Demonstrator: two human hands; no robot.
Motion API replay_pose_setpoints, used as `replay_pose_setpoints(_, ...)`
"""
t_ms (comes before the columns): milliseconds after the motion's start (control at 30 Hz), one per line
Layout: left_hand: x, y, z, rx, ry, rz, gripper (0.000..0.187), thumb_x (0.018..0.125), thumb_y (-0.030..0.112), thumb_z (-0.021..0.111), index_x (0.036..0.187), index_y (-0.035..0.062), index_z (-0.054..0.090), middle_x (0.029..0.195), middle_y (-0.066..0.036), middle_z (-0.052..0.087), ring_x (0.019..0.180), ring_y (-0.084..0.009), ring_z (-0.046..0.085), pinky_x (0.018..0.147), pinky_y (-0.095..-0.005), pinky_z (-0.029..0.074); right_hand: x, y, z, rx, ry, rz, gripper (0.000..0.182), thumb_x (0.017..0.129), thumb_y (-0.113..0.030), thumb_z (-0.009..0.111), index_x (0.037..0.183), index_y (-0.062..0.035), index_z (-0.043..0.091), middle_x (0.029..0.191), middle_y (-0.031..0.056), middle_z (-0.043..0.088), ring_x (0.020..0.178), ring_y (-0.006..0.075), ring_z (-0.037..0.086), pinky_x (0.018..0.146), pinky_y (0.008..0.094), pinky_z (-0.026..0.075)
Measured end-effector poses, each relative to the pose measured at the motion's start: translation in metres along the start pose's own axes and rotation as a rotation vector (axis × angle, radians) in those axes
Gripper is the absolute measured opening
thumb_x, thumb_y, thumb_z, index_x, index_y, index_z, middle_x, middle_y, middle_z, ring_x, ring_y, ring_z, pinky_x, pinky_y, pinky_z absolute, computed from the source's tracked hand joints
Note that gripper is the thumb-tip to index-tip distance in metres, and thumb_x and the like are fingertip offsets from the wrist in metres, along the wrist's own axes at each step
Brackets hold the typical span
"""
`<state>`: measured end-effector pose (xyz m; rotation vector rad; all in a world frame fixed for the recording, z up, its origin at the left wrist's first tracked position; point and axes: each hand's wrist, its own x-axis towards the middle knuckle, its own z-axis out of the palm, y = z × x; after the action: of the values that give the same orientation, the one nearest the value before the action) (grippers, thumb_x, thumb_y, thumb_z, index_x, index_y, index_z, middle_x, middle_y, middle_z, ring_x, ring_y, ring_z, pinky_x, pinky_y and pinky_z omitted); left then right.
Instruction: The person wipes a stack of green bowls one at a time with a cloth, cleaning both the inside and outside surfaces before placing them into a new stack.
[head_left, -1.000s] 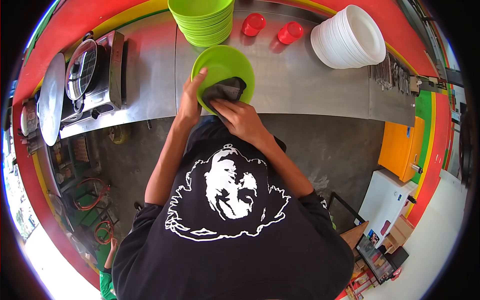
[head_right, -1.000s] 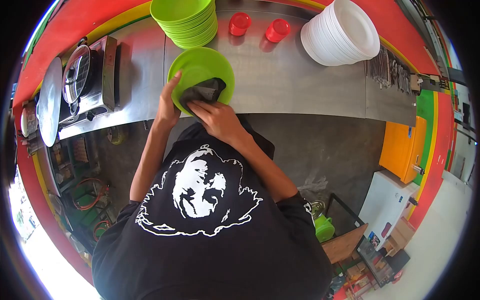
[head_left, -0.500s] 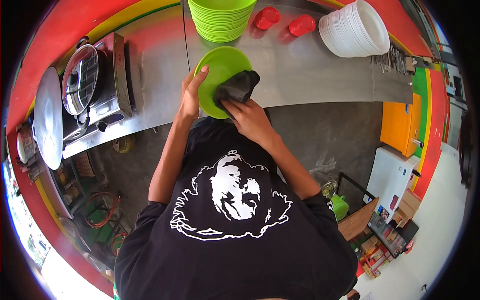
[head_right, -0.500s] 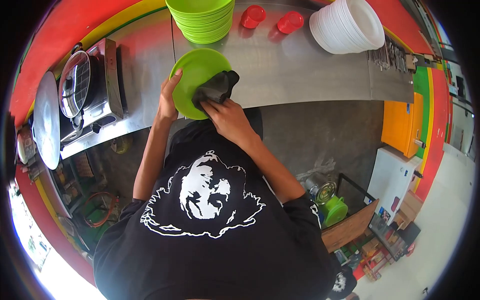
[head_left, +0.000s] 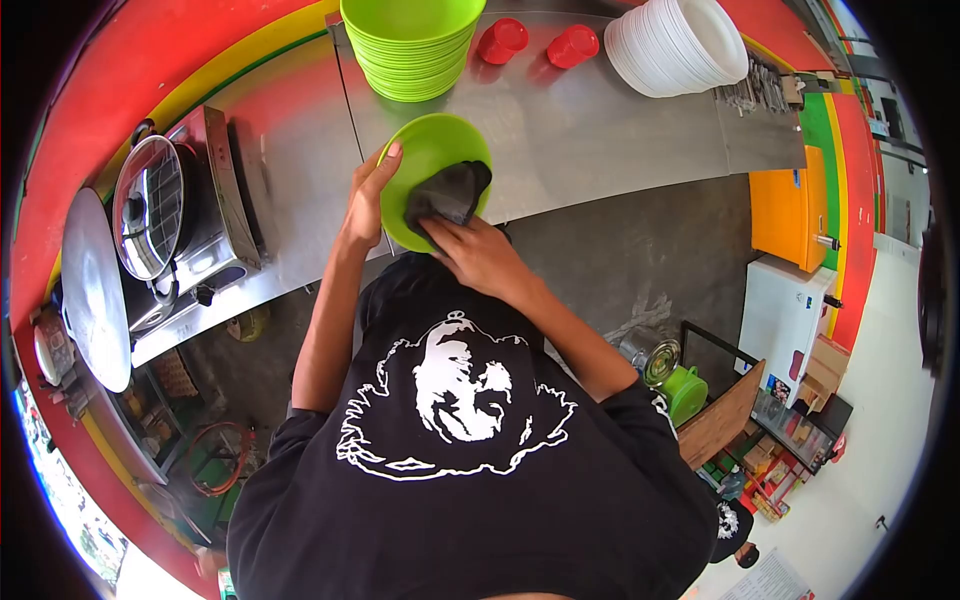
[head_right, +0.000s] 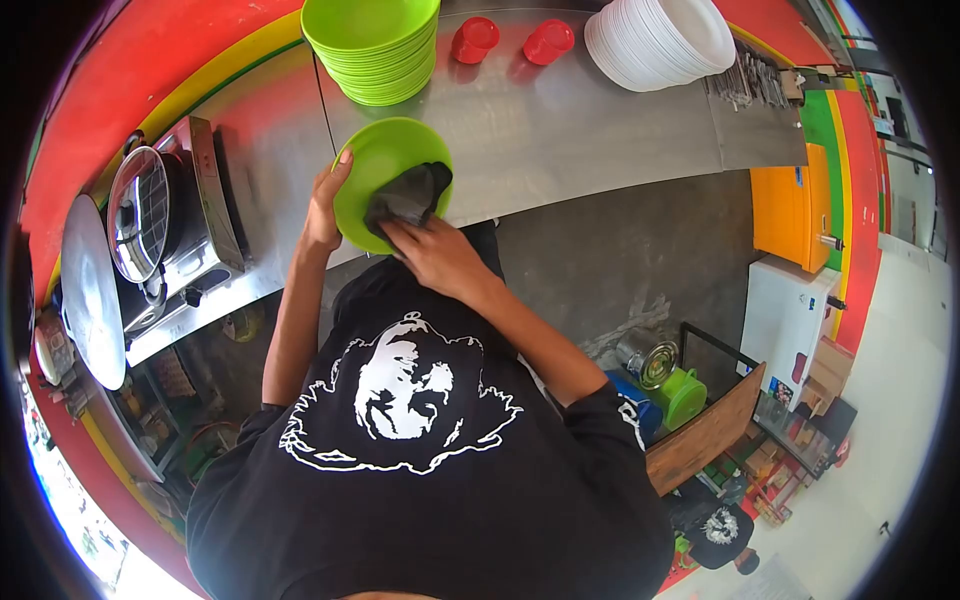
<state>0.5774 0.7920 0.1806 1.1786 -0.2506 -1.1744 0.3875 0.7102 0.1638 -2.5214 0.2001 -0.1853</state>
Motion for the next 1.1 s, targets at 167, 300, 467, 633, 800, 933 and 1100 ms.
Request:
replay_pose_setpoints(167,0.002,-0.003,0.0,-0.015,-0.025,0.043,0.058,0.098,0.036,0.057,0.142,0.0003,0.048,0.131,-0.013,0.058,0.121,-0.0223,0.053,0.104,-0.0349,0.041,0.002,0.014,-0.001,-0.072,0.061,-0.053,0.052,0.084,-0.015,0.072,0.133,-0.0063,0.058,0.128,0.0133,0.063,0.109,0.035,0.064,0.095,0.0434,0.052)
replay_pose_setpoints(300,0.002,-0.038,0.003,0.084,0.087,0.173,0.061,0.095,0.034,0.057,0.145,0.0016,0.043,0.133,-0.012,0.056,0.122,-0.0219,0.052,0.104,-0.0356,0.041,0.022,-0.012,0.0,0.159,0.102,0.084,0.052,0.087,-0.017,0.07,0.135,-0.0038,0.055,0.128,0.0157,0.063,0.11,0.0379,0.062,0.095,0.0439,0.051)
replay_pose_setpoints(467,0.0,-0.027,-0.01,-0.089,0.046,0.055,0.051,0.098,0.036,0.054,0.134,0.0001,0.054,0.121,-0.011,0.063,0.111,-0.0216,0.059,0.098,-0.0348,0.044,0.022,-0.018,0.005,0.118,0.05,0.039,0.055,0.087,-0.019,0.071,0.136,-0.0022,0.054,0.129,0.0169,0.062,0.111,0.0375,0.062,0.096,0.0433,0.051)
replay_pose_setpoints(633,0.001,0.004,-0.011,0.144,-0.051,-0.031,0.061,0.098,0.044,0.057,0.14,-0.0001,0.05,0.128,-0.015,0.061,0.121,-0.0244,0.055,0.102,-0.037,0.042,0.006,0.012,-0.005,-0.063,-0.011,-0.007,0.058,0.079,-0.013,0.074,0.134,-0.0038,0.057,0.128,0.0161,0.063,0.111,0.0358,0.063,0.097,0.0429,0.05)
replay_pose_setpoints(800,0.002,-0.004,0.005,0.118,-0.001,0.028,0.068,0.097,0.046,0.058,0.147,0.0017,0.043,0.138,-0.015,0.054,0.129,-0.0255,0.048,0.109,-0.0372,0.036,0.009,0.014,-0.007,-0.121,0.007,0.074,0.056,0.08,-0.008,0.072,0.134,-0.0035,0.056,0.127,0.0162,0.063,0.108,0.0372,0.064,0.096,0.0441,0.051)
replay_pose_setpoints(933,0.005,-0.037,0.015,0.177,0.046,0.156,0.063,0.098,0.043,0.057,0.144,0.0014,0.046,0.133,-0.014,0.056,0.123,-0.0234,0.052,0.104,-0.0367,0.04,0.018,-0.014,-0.005,0.229,0.05,0.182,0.051,0.085,-0.009,0.069,0.134,-0.0015,0.055,0.127,0.0185,0.062,0.107,0.0392,0.063,0.093,0.045,0.051)
replay_pose_setpoints(1100,0.004,-0.035,0.001,-0.075,0.018,-0.003,0.053,0.1,0.04,0.054,0.134,0.0009,0.055,0.118,-0.012,0.065,0.108,-0.0205,0.06,0.096,-0.0343,0.046,0.01,-0.011,-0.007,0.086,-0.027,0.088,0.055,0.084,-0.014,0.071,0.135,-0.0008,0.053,0.131,0.0196,0.06,0.111,0.039,0.062,0.094,0.0443,0.051)
